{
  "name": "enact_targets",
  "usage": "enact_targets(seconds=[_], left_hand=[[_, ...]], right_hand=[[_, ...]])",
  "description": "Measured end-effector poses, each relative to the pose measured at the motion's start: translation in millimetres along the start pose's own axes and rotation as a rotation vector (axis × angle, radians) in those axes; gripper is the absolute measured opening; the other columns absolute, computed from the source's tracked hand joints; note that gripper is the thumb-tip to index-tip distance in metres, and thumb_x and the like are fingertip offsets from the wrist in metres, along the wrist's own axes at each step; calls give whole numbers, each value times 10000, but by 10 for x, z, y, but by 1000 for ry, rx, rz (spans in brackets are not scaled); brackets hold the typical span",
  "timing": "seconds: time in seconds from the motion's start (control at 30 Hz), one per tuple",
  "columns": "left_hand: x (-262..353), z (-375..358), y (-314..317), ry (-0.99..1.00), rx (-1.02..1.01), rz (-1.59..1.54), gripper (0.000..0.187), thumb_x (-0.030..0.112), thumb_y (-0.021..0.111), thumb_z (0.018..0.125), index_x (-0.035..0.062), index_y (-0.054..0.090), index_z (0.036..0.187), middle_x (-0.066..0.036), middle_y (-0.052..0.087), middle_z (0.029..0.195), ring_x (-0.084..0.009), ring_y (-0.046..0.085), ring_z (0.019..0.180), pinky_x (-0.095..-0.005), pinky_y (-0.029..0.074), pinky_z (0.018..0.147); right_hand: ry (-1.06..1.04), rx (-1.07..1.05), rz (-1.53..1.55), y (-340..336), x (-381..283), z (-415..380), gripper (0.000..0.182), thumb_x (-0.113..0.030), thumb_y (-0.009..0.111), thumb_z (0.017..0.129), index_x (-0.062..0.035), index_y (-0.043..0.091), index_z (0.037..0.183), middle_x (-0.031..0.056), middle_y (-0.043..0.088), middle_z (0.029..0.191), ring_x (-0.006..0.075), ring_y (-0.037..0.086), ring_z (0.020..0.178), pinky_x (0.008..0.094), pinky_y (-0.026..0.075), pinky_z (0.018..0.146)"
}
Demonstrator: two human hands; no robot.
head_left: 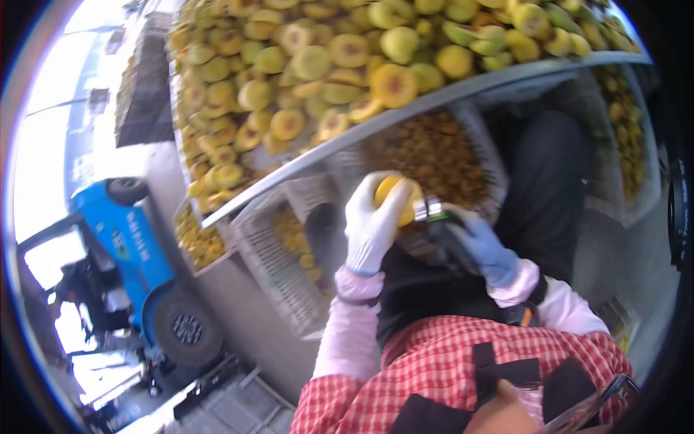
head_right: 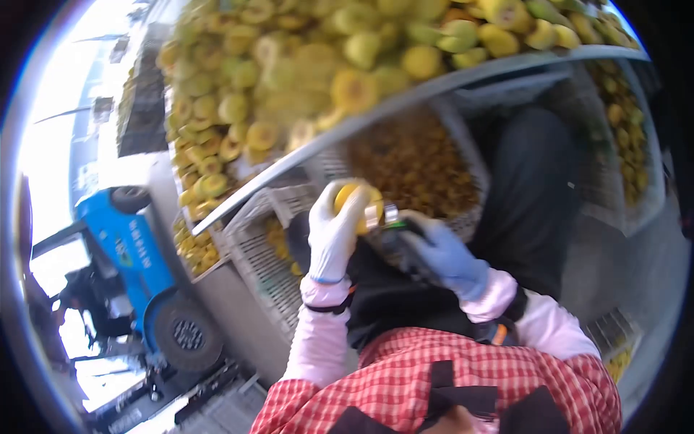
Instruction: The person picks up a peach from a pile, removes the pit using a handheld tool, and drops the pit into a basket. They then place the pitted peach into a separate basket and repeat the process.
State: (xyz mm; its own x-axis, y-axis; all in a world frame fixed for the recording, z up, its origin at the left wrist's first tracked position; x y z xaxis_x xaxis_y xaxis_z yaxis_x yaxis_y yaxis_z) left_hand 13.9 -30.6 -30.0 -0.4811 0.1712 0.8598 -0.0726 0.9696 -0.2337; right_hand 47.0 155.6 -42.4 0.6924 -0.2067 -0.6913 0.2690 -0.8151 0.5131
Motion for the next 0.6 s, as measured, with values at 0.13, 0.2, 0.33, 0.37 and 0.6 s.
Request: enact_targets(seconds=[0.13, 0.2, 0.33, 0.37, 0.6], left_hand=[[-228, -189, 152, -68, -104, -530, 331, 218, 523, 955, -37, 619, 1143, -91, 651, 1052, -165, 616, 920, -280, 486, 849], [-151, -389, 277, -48, -112, -815, 397, 271, 482, 979, -14, 560, 1244, -100, 622, 1118, -177, 597, 982, -298, 476, 891], [-281, -462, 454, 113, 35, -779, 434, 328, 473, 996, 6, 525, 1283, -109, 601, 1157, -183, 573, 1039, -312, 472, 911], [-300, -455, 463, 143, 75, -729, 431, 338, 473, 1000, 6, 539, 1266, -110, 603, 1155, -183, 569, 1046, -313, 471, 912], [-350, -507, 411, 189, 110, -488, 409, 347, 441, 1027, -7, 626, 1116, -88, 648, 1074, -166, 603, 940, -297, 479, 861]], right_hand=[[-215, 17, -246, 82, 98, 21, 220, -206, 529, 999, -21, 589, 1100, 66, 636, 760, 129, 597, 634, 291, 446, 578], [-373, 90, -353, 89, 140, 52, 241, -207, 538, 993, 2, 583, 1104, 119, 649, 803, 194, 631, 688, 327, 468, 617], [-391, 115, -393, 126, 184, 15, 277, -207, 556, 981, 31, 576, 1120, 194, 659, 898, 308, 660, 794, 379, 491, 679], [-387, 123, -431, 136, 179, -2, 278, -206, 559, 979, 30, 577, 1125, 192, 656, 895, 313, 657, 791, 382, 491, 676], [-579, 42, -646, 80, 421, -58, 294, -261, 572, 976, 10, 589, 1089, 133, 602, 740, 307, 603, 637, 385, 471, 574]])
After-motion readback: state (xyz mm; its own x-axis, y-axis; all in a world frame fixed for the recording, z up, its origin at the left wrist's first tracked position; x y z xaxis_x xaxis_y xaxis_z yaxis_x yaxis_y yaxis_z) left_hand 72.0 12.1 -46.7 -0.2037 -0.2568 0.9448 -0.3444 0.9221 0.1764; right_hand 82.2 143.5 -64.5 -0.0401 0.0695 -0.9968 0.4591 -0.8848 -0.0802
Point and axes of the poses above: each hand's wrist, its own z-axis towards the middle knuckle, its own y-axis out of the palm, x = y × z, the point moved 1 cm from there along z, towards the middle knuckle
